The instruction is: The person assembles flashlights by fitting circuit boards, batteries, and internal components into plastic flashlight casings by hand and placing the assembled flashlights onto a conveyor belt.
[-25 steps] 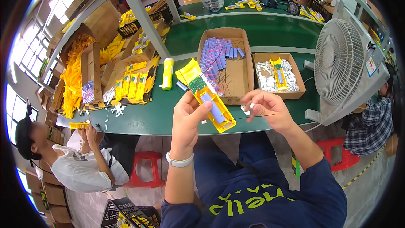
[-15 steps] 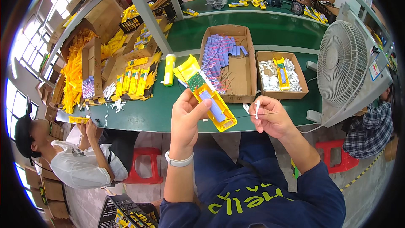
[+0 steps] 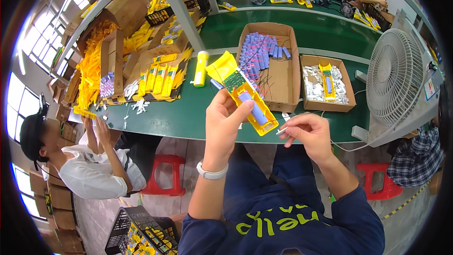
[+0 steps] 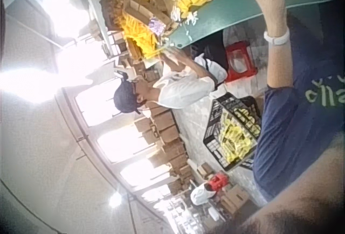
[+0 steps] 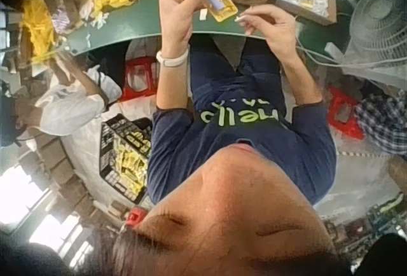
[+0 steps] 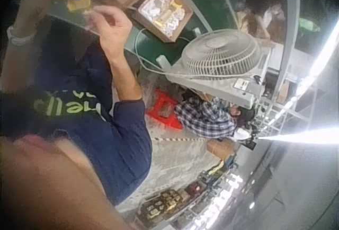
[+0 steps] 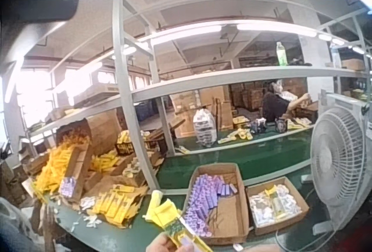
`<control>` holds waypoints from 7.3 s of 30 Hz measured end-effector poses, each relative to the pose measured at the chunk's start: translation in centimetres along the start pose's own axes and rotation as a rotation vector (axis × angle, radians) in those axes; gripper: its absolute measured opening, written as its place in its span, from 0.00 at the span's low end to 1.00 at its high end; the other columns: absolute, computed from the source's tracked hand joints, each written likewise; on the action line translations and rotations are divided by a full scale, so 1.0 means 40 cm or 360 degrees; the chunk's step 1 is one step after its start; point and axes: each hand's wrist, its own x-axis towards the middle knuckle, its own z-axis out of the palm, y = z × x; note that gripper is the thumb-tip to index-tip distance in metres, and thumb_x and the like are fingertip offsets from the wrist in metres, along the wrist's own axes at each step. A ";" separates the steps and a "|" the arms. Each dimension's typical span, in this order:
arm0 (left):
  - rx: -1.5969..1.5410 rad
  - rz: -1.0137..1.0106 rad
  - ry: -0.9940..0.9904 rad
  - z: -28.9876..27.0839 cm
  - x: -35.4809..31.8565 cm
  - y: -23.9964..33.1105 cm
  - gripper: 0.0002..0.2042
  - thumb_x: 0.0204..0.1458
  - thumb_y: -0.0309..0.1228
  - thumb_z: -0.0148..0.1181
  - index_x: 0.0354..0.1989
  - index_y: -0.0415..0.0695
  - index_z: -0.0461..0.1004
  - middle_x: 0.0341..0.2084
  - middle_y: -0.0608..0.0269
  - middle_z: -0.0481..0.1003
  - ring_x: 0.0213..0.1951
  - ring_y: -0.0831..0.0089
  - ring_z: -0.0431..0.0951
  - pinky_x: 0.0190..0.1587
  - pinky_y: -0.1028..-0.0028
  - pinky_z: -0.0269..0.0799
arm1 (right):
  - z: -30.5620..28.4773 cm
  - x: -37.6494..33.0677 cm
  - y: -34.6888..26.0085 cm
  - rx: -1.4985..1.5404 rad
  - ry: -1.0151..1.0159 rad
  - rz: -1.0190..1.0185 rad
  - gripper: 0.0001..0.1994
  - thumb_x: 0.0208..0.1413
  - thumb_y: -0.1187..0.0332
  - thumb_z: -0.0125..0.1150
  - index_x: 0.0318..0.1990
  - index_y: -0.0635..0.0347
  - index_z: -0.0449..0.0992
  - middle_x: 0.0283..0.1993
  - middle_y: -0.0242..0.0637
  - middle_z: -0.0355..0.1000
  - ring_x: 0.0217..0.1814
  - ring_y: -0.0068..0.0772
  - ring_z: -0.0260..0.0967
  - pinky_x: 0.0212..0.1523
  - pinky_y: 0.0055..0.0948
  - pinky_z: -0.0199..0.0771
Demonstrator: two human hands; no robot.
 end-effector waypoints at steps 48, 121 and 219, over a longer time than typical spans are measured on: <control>0.0372 0.0347 0.0140 0.014 -0.029 -0.100 0.16 0.55 0.24 0.62 0.50 0.34 0.68 0.41 0.57 0.76 0.45 0.73 0.77 0.46 0.73 0.76 | 0.058 0.021 0.110 -0.0192 0.0150 -0.0144 0.12 0.60 0.76 0.58 0.49 0.66 0.66 0.42 0.39 0.71 0.42 0.24 0.73 0.34 0.27 0.84; -0.0158 -0.0082 0.0391 0.015 -0.022 -0.156 0.12 0.57 0.28 0.61 0.46 0.39 0.69 0.38 0.62 0.77 0.37 0.79 0.79 0.32 0.81 0.78 | -0.003 -0.015 0.067 -0.1546 0.0326 -0.0916 0.14 0.50 0.74 0.67 0.46 0.62 0.78 0.39 0.38 0.69 0.31 0.30 0.72 0.29 0.26 0.73; 0.0221 0.0161 0.0382 0.052 -0.044 -0.183 0.18 0.51 0.22 0.66 0.49 0.36 0.68 0.42 0.60 0.74 0.45 0.75 0.74 0.52 0.74 0.69 | 0.002 0.005 0.089 -0.0969 0.0471 0.0093 0.11 0.57 0.71 0.64 0.43 0.69 0.74 0.31 0.38 0.77 0.29 0.22 0.76 0.24 0.20 0.76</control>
